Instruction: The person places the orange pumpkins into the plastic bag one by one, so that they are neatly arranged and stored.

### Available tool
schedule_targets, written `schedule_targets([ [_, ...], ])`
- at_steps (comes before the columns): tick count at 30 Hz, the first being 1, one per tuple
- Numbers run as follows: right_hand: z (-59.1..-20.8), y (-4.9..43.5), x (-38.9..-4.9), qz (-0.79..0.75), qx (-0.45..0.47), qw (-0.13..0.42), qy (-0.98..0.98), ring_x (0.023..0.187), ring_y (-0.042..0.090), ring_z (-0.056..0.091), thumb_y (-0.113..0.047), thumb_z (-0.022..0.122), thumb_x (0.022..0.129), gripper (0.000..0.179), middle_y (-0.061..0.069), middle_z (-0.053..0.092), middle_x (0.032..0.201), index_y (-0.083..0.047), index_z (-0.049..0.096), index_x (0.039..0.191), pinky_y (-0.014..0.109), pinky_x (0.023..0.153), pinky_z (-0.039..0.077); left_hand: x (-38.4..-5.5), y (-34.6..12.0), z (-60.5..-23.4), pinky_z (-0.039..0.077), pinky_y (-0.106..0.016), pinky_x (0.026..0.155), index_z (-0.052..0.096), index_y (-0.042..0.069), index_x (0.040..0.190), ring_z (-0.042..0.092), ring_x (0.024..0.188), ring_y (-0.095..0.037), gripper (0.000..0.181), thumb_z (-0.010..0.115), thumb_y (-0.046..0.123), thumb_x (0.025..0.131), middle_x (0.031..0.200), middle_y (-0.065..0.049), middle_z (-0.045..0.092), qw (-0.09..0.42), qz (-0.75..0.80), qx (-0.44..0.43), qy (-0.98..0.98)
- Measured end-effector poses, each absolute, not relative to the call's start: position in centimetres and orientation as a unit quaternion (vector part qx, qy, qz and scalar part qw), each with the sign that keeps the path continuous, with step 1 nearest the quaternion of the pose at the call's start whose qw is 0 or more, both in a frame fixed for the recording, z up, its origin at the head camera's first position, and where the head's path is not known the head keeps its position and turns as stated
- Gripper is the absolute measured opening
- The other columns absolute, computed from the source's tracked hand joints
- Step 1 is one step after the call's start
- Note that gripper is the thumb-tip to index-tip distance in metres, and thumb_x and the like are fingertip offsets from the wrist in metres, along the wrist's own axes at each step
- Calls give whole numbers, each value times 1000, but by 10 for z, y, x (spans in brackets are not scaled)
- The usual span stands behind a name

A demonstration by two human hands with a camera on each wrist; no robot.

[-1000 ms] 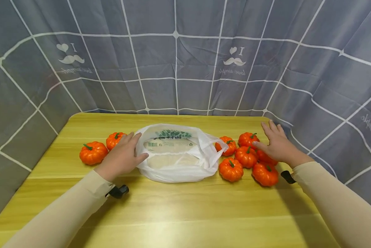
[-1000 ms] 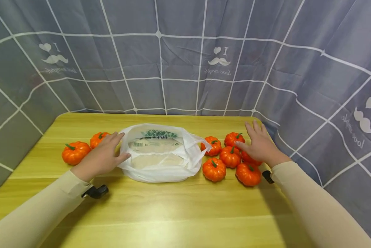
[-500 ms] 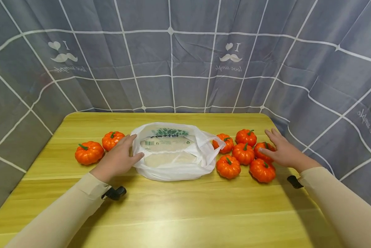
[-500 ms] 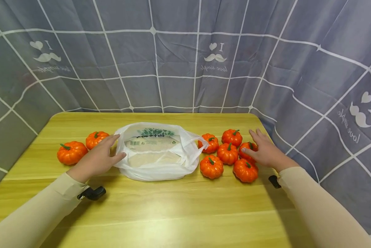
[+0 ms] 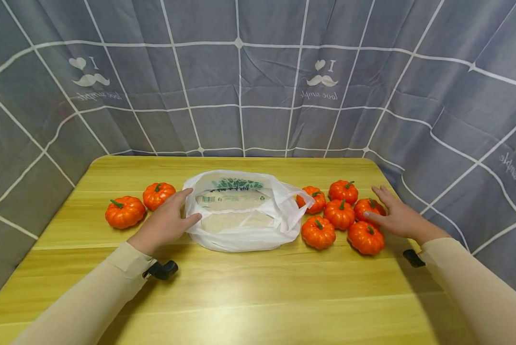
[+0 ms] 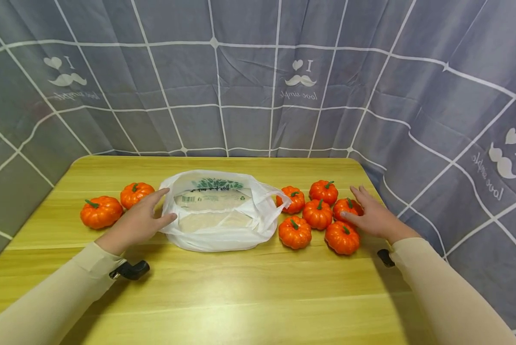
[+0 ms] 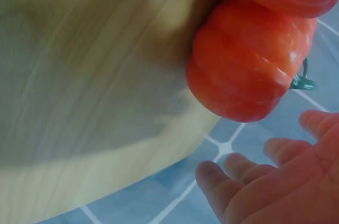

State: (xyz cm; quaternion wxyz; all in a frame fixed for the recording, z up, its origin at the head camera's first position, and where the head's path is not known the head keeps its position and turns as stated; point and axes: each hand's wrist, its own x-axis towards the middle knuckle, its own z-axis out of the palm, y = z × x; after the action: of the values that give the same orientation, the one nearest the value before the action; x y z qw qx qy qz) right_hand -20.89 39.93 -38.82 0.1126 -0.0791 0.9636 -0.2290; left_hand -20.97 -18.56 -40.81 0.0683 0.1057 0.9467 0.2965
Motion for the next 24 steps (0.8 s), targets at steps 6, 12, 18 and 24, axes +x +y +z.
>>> schedule_targets([
  [6,-395,404,-211,-230,-87,113,963,152,65,11,-46,67,101,98,42,7,167,4,13,166,79,118,19,-210,-186,-411,34,-69,120,34,9,164,37,150,-52,74,65,36,104,166,-29,36,70,309,104,943],
  [12,-400,404,-212,-236,-97,109,961,149,65,22,-42,67,102,93,42,21,164,8,18,164,77,117,25,-214,-188,-415,44,-66,113,41,7,161,55,134,-47,68,66,33,103,153,-29,52,66,317,103,941],
  [18,-403,403,-214,-226,-84,125,962,144,63,35,-46,63,104,89,43,32,159,7,22,163,74,115,33,-216,-188,-417,51,-60,108,41,4,160,62,130,-45,67,67,29,103,153,-29,53,76,328,91,937],
  [24,-404,405,-218,-246,-80,130,957,145,63,34,-42,66,103,88,44,35,157,9,25,162,73,115,32,-217,-186,-416,50,-58,111,39,2,160,58,136,-46,68,67,26,103,161,-29,44,90,340,86,932],
])
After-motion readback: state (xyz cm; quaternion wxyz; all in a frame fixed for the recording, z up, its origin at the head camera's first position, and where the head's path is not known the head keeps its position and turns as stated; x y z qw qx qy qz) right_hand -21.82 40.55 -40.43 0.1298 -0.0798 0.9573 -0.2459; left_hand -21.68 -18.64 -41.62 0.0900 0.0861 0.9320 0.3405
